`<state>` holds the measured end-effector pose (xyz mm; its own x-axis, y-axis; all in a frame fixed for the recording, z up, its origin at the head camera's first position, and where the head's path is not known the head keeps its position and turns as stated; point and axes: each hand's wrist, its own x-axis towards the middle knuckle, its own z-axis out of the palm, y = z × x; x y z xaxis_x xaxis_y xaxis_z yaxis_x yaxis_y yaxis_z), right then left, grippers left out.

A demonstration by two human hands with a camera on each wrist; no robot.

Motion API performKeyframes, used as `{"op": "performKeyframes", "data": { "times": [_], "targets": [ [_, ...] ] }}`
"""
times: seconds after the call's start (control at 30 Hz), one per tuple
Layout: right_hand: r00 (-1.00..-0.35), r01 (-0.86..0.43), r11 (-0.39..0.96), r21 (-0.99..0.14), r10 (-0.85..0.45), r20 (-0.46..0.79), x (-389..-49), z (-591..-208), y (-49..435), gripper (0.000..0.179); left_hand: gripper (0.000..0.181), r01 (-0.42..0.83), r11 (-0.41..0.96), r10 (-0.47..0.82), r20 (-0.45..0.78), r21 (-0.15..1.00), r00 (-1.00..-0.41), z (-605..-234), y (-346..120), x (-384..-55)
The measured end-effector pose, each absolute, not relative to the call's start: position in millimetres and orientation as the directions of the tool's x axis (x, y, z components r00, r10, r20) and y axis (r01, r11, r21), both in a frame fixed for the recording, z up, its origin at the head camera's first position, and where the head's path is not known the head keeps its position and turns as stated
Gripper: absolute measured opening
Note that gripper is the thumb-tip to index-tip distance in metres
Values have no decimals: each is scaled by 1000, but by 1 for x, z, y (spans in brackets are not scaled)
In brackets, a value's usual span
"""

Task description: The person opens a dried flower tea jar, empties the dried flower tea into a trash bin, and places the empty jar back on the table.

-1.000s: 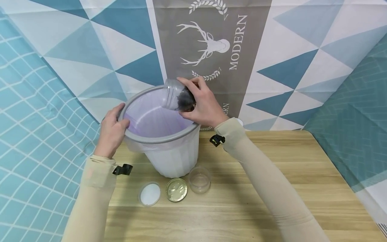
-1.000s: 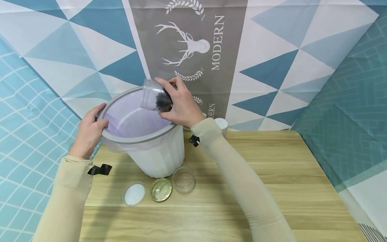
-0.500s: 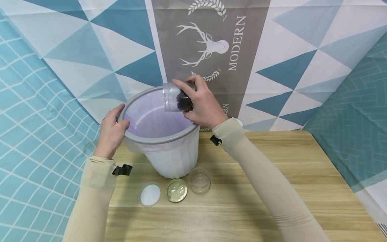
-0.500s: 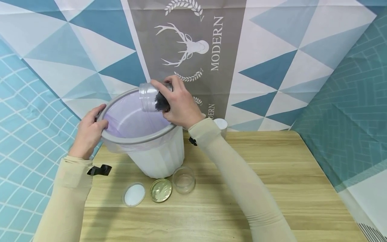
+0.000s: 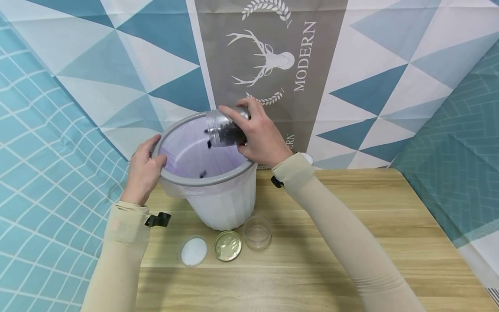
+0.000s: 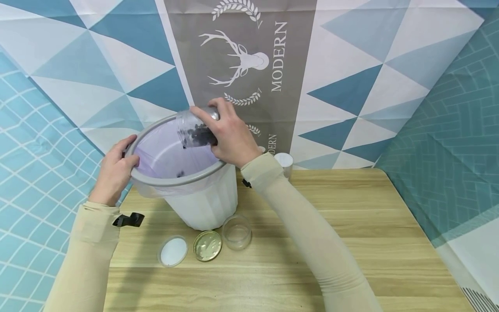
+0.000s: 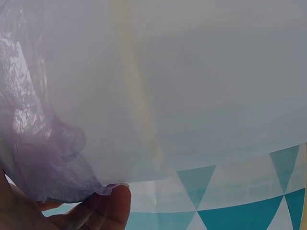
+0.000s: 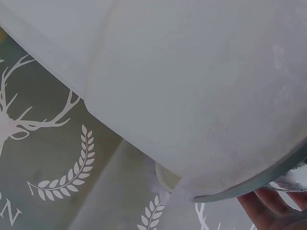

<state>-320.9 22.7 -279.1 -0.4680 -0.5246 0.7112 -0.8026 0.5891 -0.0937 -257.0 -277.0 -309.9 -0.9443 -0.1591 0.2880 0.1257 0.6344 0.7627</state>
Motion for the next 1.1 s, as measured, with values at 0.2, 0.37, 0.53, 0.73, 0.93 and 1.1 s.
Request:
{"op": "performKeyframes", "data": {
  "times": [0.2,0.37,0.53,0.73,0.93,1.1],
  "targets": [
    [-465,-802,591,-89,-523,714,-321,-279,22,87,73,123,635,-162,287,763,-944,-310,-277,-257],
    [-462,-794,605,-61,-536,706,-320,-278,22,85,74,119,626,-163,279,770,-946,-309,-278,-258],
    [-451,-792,610,-30,-552,701,-317,-278,21,84,74,112,624,-165,270,774,-949,-311,-278,-257],
    [-416,-799,602,12,-566,712,-316,-278,20,83,75,118,628,-166,281,769,-945,-310,-277,-258],
    [-382,-809,587,45,-583,717,-317,-277,19,84,74,119,621,-166,279,774,-946,-310,-277,-257],
    [-371,-810,584,59,-587,720,-316,-277,19,87,73,116,623,-164,274,774,-948,-311,-277,-257]
  ]
}}
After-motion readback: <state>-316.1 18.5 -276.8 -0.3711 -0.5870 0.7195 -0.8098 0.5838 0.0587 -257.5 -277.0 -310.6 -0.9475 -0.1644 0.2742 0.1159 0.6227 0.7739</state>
